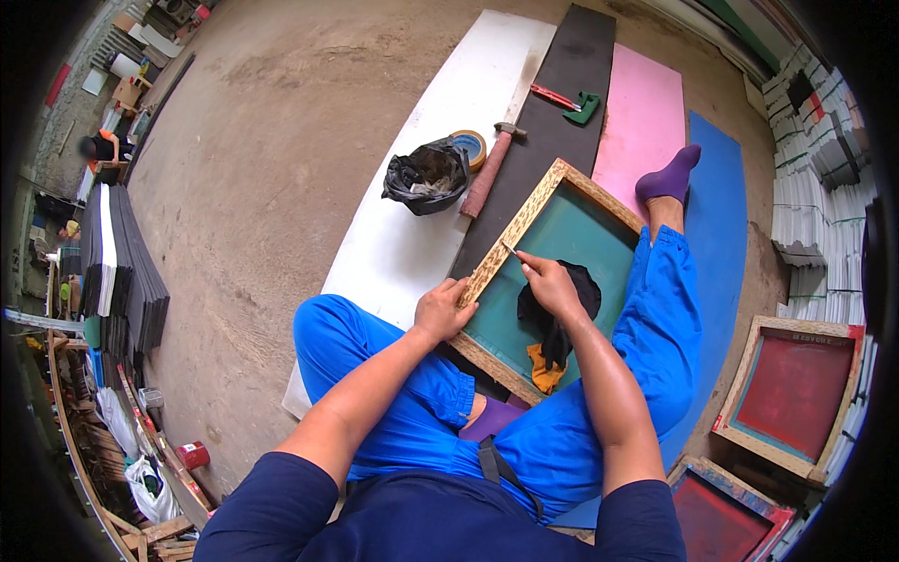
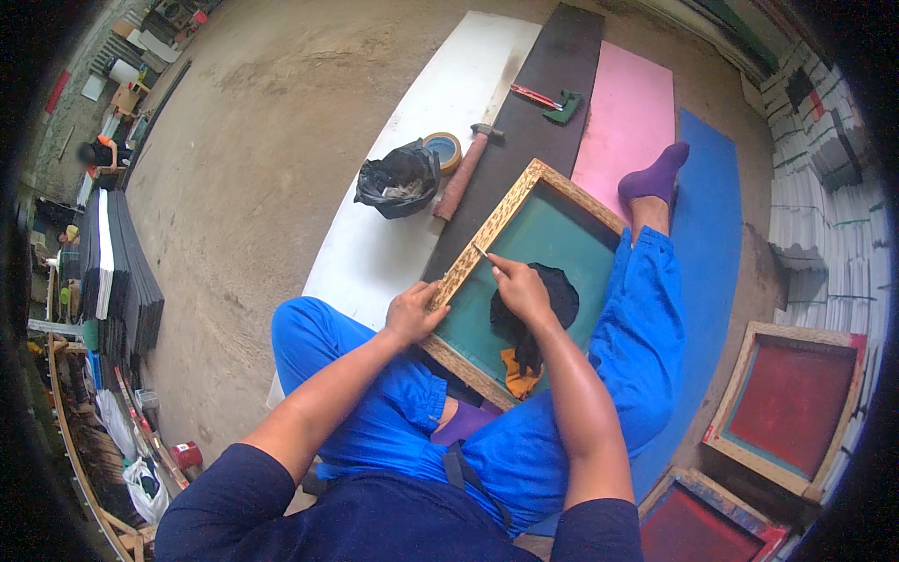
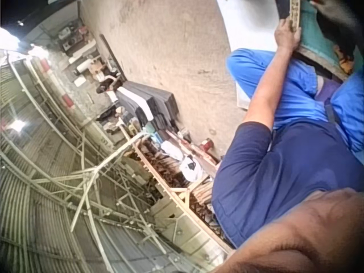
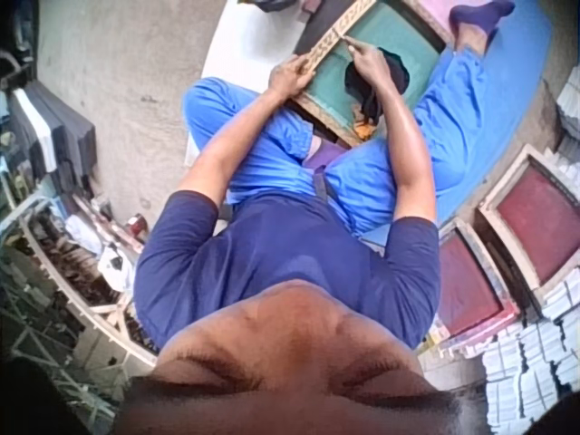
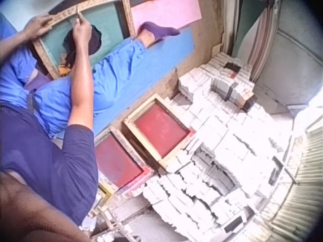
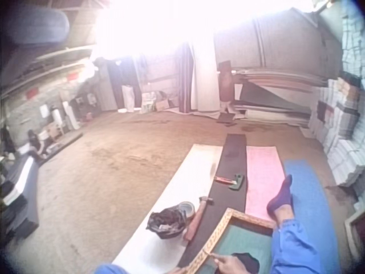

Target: The person sits on the floor and uses a small carving tool to carve a pattern into the wooden frame of a green board. The person holds the frame steady with one hand while carving with the other.

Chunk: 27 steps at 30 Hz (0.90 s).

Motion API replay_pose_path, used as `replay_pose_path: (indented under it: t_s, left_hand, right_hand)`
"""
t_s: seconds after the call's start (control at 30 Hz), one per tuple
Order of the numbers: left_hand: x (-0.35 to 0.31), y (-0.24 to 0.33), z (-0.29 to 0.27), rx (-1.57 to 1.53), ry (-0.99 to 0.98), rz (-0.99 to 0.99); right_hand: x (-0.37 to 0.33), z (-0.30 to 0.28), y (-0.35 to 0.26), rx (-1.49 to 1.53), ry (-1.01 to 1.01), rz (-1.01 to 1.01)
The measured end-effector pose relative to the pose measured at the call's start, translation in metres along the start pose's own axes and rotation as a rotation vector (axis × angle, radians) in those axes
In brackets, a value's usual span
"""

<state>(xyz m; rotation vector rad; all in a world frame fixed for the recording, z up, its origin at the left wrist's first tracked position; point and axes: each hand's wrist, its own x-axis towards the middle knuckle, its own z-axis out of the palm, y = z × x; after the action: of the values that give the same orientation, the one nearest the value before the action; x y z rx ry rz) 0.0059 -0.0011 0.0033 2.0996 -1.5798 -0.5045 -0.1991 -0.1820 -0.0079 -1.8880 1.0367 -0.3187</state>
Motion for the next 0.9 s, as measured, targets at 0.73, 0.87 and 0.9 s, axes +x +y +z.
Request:
replay_pose_path:
  t_s: [0.73,0.87,0.9]
  left_hand:
    - [-0.001,-0.003,-0.003,-0.056,0.017,0.005]
    - [0.000,-0.004,-0.001,-0.059,0.018,-0.002]
    - [0.000,-0.004,0.000,-0.061,0.019,-0.001]
  right_hand:
    - [-0.011,-0.018,-0.068,-0.345,0.020,0.108]
    - [-0.011,-0.020,-0.075,-0.365,0.001,0.127]
    - [-0.011,-0.020,-0.075,-0.366,0.001,0.129]
